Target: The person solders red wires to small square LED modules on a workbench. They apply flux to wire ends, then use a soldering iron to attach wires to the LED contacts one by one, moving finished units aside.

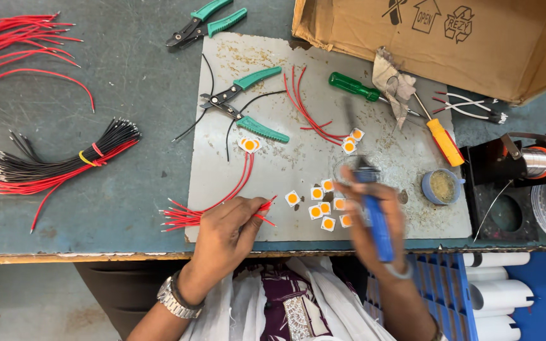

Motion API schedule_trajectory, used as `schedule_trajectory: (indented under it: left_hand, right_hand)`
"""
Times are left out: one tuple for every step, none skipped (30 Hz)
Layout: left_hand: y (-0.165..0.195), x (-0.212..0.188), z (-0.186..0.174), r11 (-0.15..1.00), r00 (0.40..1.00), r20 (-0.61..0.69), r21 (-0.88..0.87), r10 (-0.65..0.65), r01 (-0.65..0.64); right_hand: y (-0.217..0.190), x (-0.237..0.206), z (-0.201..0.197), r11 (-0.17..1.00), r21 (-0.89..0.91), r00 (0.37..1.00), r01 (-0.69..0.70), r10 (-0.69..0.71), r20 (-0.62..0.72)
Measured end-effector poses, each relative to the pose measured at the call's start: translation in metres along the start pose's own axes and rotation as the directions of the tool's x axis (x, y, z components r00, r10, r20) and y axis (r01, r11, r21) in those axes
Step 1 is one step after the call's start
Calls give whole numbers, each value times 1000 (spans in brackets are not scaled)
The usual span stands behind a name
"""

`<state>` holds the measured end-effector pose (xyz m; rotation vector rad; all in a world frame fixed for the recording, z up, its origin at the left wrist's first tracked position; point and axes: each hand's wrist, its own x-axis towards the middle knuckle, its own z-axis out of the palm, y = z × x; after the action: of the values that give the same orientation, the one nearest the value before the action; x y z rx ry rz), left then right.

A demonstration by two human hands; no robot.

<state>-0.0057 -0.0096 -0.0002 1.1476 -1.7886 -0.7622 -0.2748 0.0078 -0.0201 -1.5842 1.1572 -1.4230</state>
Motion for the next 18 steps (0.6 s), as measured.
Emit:
schedule_trajectory:
  left_hand:
    - [0,0,0,1000,1000,26,-3,-12,12]
    - [-1,2,-1,1000,999,50,-4,-20,21]
    - [-2,4,-3,1000,997,73,-3,-27,27]
    - [-1,5,-3,998,995,89,-24,-53,55]
    - [-2,7,-6,996,992,104,-40,-75,80]
    - [-2,9,-9,993,989,116,-56,-94,101]
    - [-1,10,-10,994,989,129,-71,-74,84]
    - [0,12,-11,994,988,142,-85,-55,67]
    - [1,13,-13,994,987,156,-99,-36,52]
    - [2,15,-14,996,987,157,-85,-25,39]
    - [3,17,-15,997,987,159,-70,-13,25]
    - [4,18,-16,998,987,163,-56,-2,12]
    - [6,20,-17,998,988,157,-60,-9,18]
    - [8,21,-19,998,988,152,-65,-15,25]
    - [10,23,-21,997,989,145,-69,-21,32]
    - [14,24,-23,995,985,156,-60,-68,78]
    - [18,24,-26,991,979,168,-51,-114,125]
    - [23,23,-29,984,970,182,-43,-162,172]
  right_hand:
    - [4,-2,-15,998,50,997,47,-44,-60]
    - [8,-3,-28,997,20,989,69,-66,-134]
    - [12,-4,-42,996,-10,974,92,-93,-208]
    - [13,-8,-57,993,-68,966,98,-111,-232]
    - [16,-11,-68,987,-122,957,105,-134,-257]
    - [18,-14,-76,985,-126,946,118,-150,-288]
    - [20,-18,-83,983,-128,934,129,-164,-318]
    - [21,-23,-88,982,-129,921,138,-176,-347]
    - [21,-28,-92,981,-148,917,128,-174,-358]
    - [20,-34,-94,979,-166,913,117,-172,-370]
    - [20,-37,-94,977,-185,908,104,-169,-384]
    - [19,-40,-94,975,-200,906,92,-165,-389]
    - [18,-41,-94,973,-217,904,79,-161,-395]
    - [16,-41,-92,970,-234,902,65,-157,-401]
    - [15,-40,-88,971,-219,912,91,-170,-373]
    - [13,-39,-83,972,-204,921,116,-182,-345]
    - [11,-37,-77,972,-189,928,140,-195,-317]
    - [9,-36,-69,971,-188,938,149,-199,-285]
